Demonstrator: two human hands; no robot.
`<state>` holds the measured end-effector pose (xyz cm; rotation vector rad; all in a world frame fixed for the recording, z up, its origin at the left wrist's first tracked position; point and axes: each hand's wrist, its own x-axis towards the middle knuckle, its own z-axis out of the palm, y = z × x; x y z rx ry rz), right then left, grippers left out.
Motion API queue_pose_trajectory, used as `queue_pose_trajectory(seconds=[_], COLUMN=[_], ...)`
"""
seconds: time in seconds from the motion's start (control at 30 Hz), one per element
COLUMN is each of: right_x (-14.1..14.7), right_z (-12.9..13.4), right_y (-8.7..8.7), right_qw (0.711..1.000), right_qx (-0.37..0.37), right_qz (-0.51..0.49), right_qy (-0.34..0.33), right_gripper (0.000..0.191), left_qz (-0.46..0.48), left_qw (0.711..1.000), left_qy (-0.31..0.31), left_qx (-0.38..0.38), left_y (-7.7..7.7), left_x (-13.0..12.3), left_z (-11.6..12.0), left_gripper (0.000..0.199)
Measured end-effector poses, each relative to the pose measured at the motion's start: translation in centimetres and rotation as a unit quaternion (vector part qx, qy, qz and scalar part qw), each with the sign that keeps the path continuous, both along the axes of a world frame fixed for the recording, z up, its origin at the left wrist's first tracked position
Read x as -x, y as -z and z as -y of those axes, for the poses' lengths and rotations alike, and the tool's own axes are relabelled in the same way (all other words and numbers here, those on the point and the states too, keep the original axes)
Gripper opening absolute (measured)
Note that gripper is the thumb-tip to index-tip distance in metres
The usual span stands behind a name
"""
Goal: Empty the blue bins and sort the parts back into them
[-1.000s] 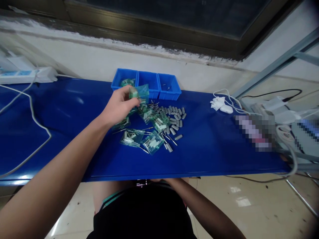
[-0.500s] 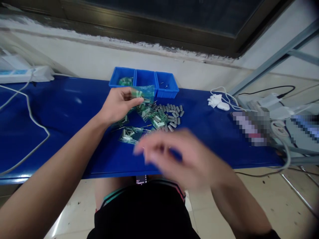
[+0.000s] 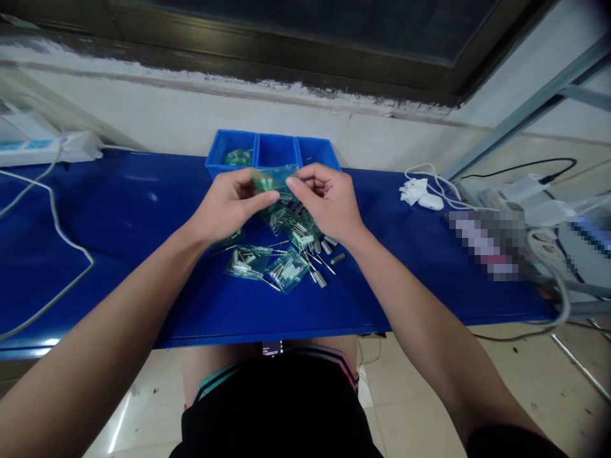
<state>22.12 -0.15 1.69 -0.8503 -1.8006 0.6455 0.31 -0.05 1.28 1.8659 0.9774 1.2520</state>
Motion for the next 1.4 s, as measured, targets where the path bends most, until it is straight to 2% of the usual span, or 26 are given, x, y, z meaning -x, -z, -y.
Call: queue_pose_trajectory(seconds=[0.13, 0.27, 0.33, 0.4, 0.43, 0.5, 0.6, 0.67, 0.8, 0.87, 1.03, 1.13, 1.23, 1.33, 1.4], right_x=[0.1, 0.0, -0.2, -0.3, -0.4, -0.4, -0.2, 0.0, 0.4, 0.4, 0.9, 1.4, 1.8, 2.1, 2.2], right_z=[0.2, 0.2, 0.1, 0.1, 0.0, 0.1, 0.7, 1.3, 1.8, 1.8, 1.9, 2.1, 2.4, 2.6, 2.7], right_y=[0.0, -0.1, -0.1, -0.1, 0.0, 0.1, 0.2, 0.2, 0.3, 0.4, 0.8, 0.8, 0.9, 0.9, 0.9], right_qw=[0.999, 0.999, 0.998, 0.995, 0.993, 0.984, 0.964, 0.946, 0.918, 0.91, 0.902, 0.9, 0.902, 0.905, 0.905], right_qx=[-0.026, -0.008, 0.006, 0.014, 0.015, 0.018, 0.025, 0.029, 0.036, 0.038, 0.018, 0.01, -0.001, -0.012, -0.015], right_qz=[-0.013, 0.014, 0.04, 0.076, 0.099, 0.158, 0.258, 0.319, 0.394, 0.413, 0.428, 0.429, 0.422, 0.413, 0.41], right_qy=[0.045, 0.036, 0.042, 0.058, 0.067, 0.076, 0.064, 0.045, 0.027, 0.03, 0.051, 0.075, 0.092, 0.099, 0.109], right_gripper=[0.031, 0.029, 0.04, 0.048, 0.047, 0.041, 0.036, 0.04, 0.049, 0.051, 0.053, 0.051, 0.044, 0.041, 0.044], left_qz=[-0.013, -0.023, -0.039, -0.073, -0.1, -0.173, -0.292, -0.34, -0.402, -0.408, -0.326, -0.29, -0.276, -0.261, -0.24], left_qw=[0.998, 0.996, 0.986, 0.962, 0.949, 0.93, 0.903, 0.888, 0.873, 0.876, 0.908, 0.917, 0.924, 0.929, 0.939], left_qy=[-0.036, -0.062, -0.128, -0.214, -0.248, -0.273, -0.279, -0.285, -0.261, -0.245, -0.23, -0.218, -0.178, -0.14, -0.115], left_qx=[-0.05, -0.065, -0.103, -0.15, -0.168, -0.177, -0.146, -0.121, -0.083, -0.082, -0.13, -0.166, -0.197, -0.224, -0.216], left_y=[0.0, -0.1, -0.4, -0.7, -0.8, -0.7, -0.2, 0.0, 0.2, 0.3, 1.4, 1.7, 1.2, 0.1, -0.5], left_x=[0.0, 0.4, 0.8, 1.6, 2.1, 3.0, 4.1, 4.4, 4.1, 4.0, 4.4, 4.3, 3.8, 2.9, 2.3], left_z=[0.0, 0.0, 0.0, -0.3, -0.5, -1.1, -1.6, -1.6, -1.2, -1.3, -2.3, -2.6, -2.4, -1.8, -1.2], left_gripper=[0.035, 0.031, 0.028, 0.029, 0.032, 0.045, 0.075, 0.085, 0.069, 0.06, 0.05, 0.032, 0.017, 0.02, 0.019])
